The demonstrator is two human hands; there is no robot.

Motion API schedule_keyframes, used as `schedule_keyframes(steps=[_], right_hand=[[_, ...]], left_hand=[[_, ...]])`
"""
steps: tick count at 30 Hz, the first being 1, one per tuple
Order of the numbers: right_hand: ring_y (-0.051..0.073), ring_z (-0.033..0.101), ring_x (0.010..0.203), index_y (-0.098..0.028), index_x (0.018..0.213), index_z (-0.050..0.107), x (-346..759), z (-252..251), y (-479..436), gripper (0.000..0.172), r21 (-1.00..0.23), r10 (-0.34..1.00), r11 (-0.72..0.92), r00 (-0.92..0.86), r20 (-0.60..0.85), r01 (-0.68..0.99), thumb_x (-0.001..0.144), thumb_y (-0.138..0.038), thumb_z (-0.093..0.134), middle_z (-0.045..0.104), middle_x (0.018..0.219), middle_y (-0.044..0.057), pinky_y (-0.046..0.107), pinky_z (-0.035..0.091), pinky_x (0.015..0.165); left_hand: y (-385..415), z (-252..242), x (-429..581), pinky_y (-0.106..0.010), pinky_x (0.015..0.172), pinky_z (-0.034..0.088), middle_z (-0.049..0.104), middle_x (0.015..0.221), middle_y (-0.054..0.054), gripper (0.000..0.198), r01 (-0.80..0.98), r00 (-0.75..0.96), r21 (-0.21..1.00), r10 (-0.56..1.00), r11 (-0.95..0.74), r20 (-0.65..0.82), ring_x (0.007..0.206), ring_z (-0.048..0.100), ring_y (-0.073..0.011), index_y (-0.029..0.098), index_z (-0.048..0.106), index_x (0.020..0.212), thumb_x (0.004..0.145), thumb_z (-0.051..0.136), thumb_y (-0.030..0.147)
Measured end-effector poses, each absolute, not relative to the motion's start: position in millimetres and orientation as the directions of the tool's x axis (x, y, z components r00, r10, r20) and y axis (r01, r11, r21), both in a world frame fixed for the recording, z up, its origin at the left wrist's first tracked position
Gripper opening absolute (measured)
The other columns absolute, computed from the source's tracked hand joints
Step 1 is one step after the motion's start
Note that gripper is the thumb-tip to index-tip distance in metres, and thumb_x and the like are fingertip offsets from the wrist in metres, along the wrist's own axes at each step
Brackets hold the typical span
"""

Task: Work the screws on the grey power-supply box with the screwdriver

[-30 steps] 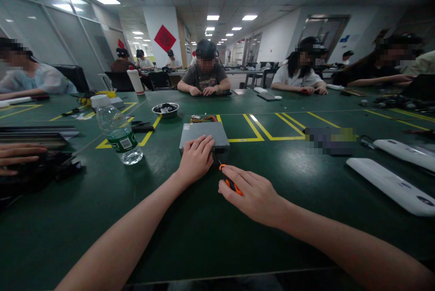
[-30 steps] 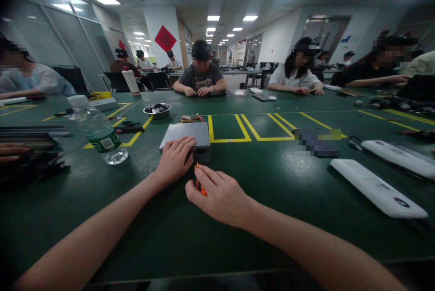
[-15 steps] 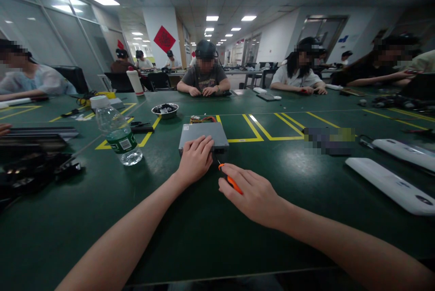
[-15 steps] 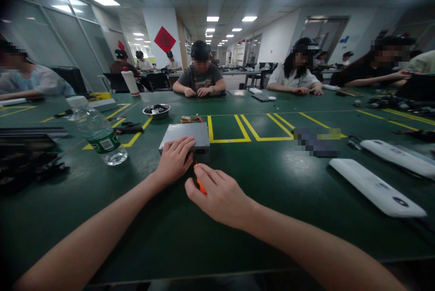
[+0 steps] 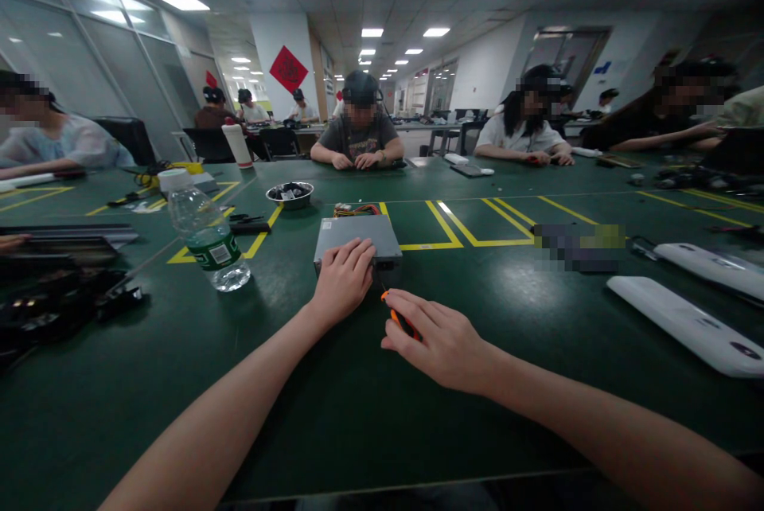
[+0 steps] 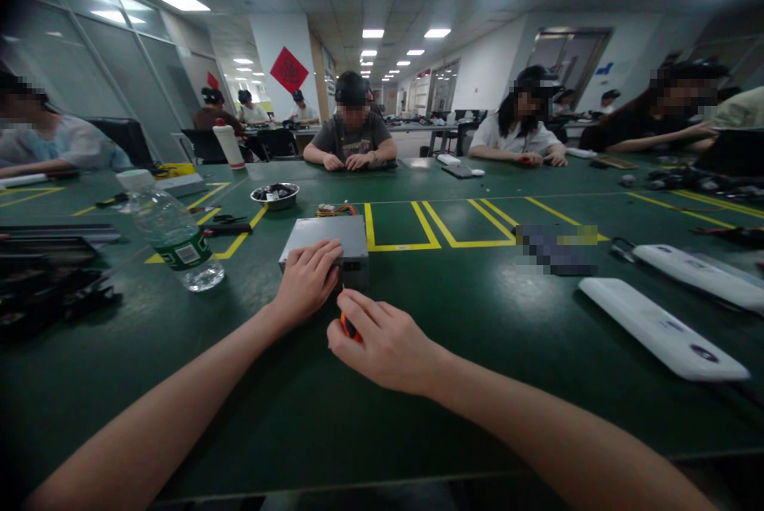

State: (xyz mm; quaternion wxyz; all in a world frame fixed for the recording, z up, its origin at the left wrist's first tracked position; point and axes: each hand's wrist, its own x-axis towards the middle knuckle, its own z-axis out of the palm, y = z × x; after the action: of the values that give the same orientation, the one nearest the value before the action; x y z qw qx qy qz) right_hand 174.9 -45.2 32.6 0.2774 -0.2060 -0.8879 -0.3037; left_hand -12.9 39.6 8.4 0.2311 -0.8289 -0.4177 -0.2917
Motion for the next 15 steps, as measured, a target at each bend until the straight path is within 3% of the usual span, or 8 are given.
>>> schedule_keyframes(steps=[5,10,15], right_hand=[[0.032,0.04,0.122,-0.014,0.103,0.049,169.4,30.3,-49.6,0.02,0.396,0.242,0.744,-0.769,0.592,0.539,0.084,-0.018,0.049,0.05,0.12,0.021,0.039,0.047,0.087],[0.026,0.05,0.114,-0.012,0.095,0.05,171.6,28.4,-45.4,0.012,0.442,0.14,0.785,-0.819,0.557,0.435,0.086,-0.014,0.042,0.057,0.113,0.019,0.033,0.049,0.082],[0.024,0.054,0.11,-0.019,0.105,0.049,179.8,28.5,-39.6,0.021,0.492,0.13,0.729,-0.802,0.583,0.476,0.084,-0.02,0.05,0.061,0.109,0.015,0.023,0.05,0.066]], left_hand=[[40.0,7.9,-12.5,-0.04,0.09,0.034,0.053,0.127,-0.008,0.032,0.83,0.474,-0.132,0.56,-0.542,0.679,0.118,0.046,-0.024,0.018,0.05,0.117,0.088,0.039,0.022],[39.5,8.1,-12.5,-0.041,0.09,0.034,0.052,0.128,-0.008,0.032,0.83,0.478,-0.136,0.565,-0.541,0.673,0.118,0.046,-0.0243,0.018,0.049,0.118,0.088,0.039,0.022],[38.6,8.5,-12.6,-0.04,0.091,0.034,0.052,0.127,-0.008,0.032,0.83,0.477,-0.135,0.563,-0.541,0.675,0.118,0.046,-0.0241,0.018,0.05,0.117,0.087,0.04,0.022]])
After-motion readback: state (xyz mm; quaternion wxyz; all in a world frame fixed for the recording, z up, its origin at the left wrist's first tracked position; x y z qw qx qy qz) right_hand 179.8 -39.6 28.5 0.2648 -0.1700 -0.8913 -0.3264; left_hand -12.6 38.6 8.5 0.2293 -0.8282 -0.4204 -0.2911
